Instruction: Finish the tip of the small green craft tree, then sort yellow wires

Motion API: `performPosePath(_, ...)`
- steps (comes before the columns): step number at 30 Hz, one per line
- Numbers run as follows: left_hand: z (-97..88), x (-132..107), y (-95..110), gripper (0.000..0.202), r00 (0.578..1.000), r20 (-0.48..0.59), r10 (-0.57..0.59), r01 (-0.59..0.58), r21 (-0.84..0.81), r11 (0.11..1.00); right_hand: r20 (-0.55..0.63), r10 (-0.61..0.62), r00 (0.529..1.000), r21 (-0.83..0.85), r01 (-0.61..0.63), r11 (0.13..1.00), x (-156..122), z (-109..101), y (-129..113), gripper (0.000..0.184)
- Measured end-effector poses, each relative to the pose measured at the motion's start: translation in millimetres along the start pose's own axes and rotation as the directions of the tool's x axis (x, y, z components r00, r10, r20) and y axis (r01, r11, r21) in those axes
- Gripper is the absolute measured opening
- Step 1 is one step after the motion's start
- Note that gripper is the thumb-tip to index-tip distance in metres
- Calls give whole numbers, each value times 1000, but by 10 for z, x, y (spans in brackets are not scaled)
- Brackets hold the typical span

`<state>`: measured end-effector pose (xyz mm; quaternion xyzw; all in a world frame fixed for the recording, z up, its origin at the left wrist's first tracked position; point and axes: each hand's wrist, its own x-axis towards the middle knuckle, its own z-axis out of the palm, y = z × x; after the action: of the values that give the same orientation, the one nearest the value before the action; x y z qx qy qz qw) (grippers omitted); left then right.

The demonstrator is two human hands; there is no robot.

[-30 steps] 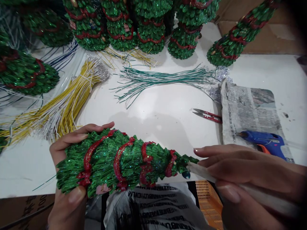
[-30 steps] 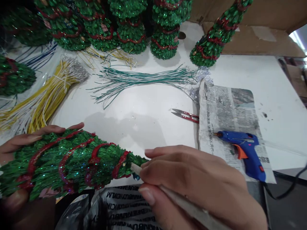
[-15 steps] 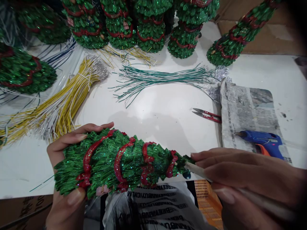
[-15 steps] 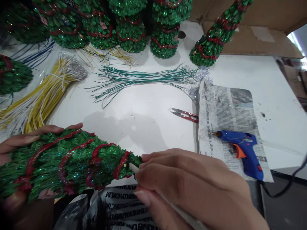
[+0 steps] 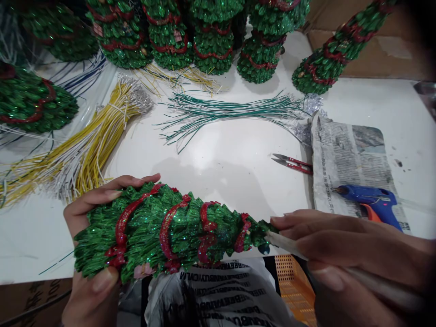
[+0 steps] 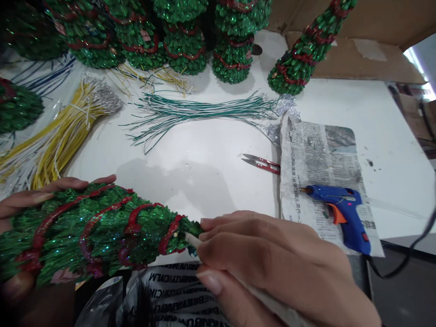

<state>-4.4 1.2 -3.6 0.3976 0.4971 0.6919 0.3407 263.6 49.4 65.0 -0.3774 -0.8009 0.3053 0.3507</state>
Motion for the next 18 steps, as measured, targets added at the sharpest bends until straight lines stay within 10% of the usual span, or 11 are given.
performPosePath(18,-5,-3,-18,50,999,42,23,-24,42,999,-92,172,981,29,-170,985,70,127,-73,19)
